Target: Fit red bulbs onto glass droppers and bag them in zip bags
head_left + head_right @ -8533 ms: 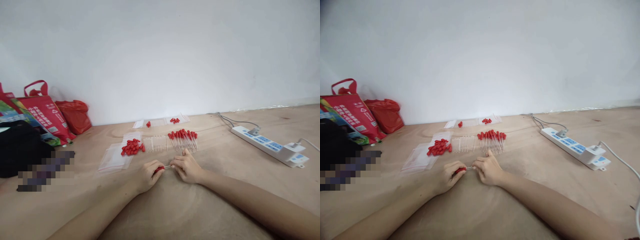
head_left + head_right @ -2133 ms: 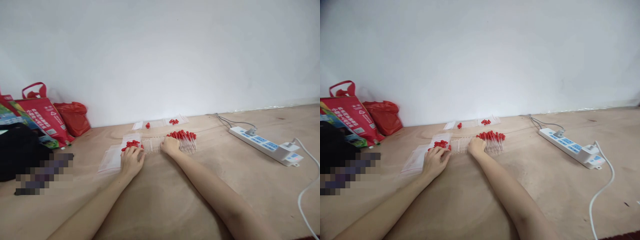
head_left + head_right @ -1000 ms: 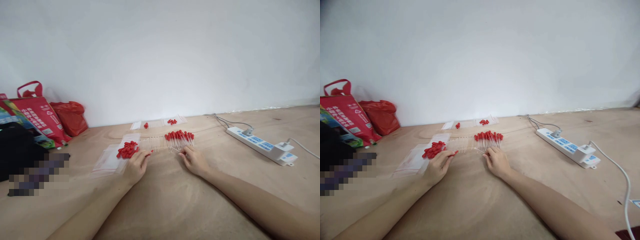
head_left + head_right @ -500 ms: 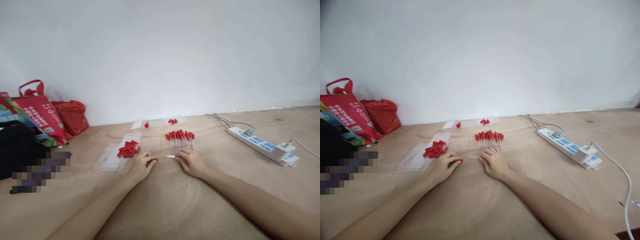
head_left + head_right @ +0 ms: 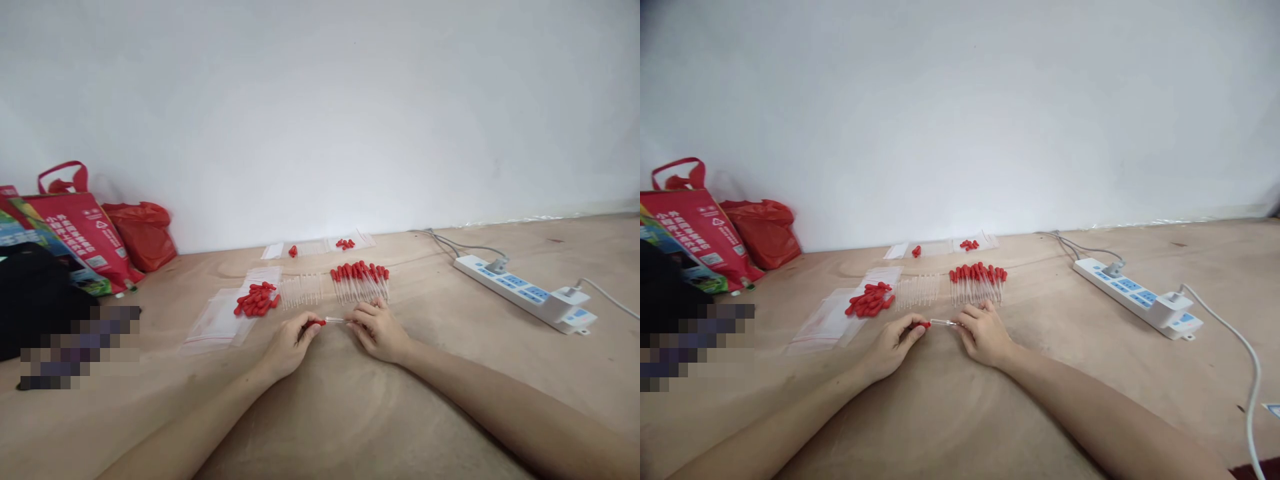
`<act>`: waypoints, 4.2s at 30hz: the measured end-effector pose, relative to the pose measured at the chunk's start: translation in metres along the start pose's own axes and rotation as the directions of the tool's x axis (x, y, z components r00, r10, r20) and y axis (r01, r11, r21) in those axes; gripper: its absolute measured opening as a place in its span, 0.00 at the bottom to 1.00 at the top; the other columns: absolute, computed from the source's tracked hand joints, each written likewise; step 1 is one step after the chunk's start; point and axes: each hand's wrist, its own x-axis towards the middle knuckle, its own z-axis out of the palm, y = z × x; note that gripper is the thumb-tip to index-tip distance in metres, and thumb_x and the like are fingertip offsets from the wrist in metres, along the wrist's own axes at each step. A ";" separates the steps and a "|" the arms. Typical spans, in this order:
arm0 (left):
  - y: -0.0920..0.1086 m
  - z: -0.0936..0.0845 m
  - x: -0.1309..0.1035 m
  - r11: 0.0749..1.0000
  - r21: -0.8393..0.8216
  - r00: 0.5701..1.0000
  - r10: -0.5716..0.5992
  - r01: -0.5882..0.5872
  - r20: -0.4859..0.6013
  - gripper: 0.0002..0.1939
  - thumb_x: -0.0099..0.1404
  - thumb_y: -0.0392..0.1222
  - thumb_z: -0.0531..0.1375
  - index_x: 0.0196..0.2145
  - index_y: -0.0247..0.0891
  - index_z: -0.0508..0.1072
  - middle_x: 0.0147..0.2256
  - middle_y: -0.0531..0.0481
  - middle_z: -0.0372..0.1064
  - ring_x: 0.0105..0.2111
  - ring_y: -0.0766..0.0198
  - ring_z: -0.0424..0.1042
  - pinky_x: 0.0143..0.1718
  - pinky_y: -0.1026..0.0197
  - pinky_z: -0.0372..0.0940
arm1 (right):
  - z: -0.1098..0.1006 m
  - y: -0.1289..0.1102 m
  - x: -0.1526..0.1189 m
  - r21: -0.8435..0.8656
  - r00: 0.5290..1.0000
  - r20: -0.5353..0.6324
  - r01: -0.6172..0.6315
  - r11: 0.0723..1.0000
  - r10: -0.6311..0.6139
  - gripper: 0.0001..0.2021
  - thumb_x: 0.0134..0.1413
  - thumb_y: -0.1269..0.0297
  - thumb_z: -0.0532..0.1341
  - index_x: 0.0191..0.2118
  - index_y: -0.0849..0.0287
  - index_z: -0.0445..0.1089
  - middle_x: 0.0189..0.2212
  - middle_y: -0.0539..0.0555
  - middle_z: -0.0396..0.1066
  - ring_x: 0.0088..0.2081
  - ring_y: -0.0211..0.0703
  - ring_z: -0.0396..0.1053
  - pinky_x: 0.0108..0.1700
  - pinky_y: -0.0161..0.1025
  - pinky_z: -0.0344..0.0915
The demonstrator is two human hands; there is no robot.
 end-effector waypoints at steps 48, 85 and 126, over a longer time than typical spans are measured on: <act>0.001 0.001 -0.006 0.909 0.173 0.924 0.379 -0.380 0.042 0.09 0.62 0.37 0.50 0.29 0.34 0.68 0.24 0.50 0.66 0.25 0.66 0.64 0.27 0.65 0.59 | 0.002 -0.013 0.005 0.046 0.972 0.230 0.040 0.998 -0.049 0.10 0.54 0.69 0.48 0.26 0.61 0.63 0.25 0.50 0.67 0.27 0.35 0.59 0.35 0.37 0.43; -0.024 -0.008 0.003 0.985 0.165 0.999 0.043 -0.043 0.003 0.03 0.59 0.36 0.53 0.30 0.36 0.66 0.30 0.50 0.65 0.29 0.65 0.66 0.30 0.64 0.62 | 0.047 0.012 0.104 -0.332 0.806 0.074 -0.535 0.777 0.587 0.11 0.50 0.67 0.50 0.38 0.63 0.63 0.34 0.62 0.71 0.37 0.48 0.68 0.41 0.44 0.46; -0.010 -0.006 -0.001 0.975 0.166 0.989 0.151 -0.147 -0.009 0.10 0.57 0.36 0.54 0.38 0.36 0.67 0.35 0.47 0.65 0.35 0.62 0.66 0.37 0.60 0.62 | -0.003 0.027 -0.017 -0.014 0.996 -0.060 -0.073 0.997 0.072 0.15 0.55 0.74 0.45 0.47 0.60 0.60 0.35 0.56 0.66 0.37 0.41 0.63 0.39 0.40 0.56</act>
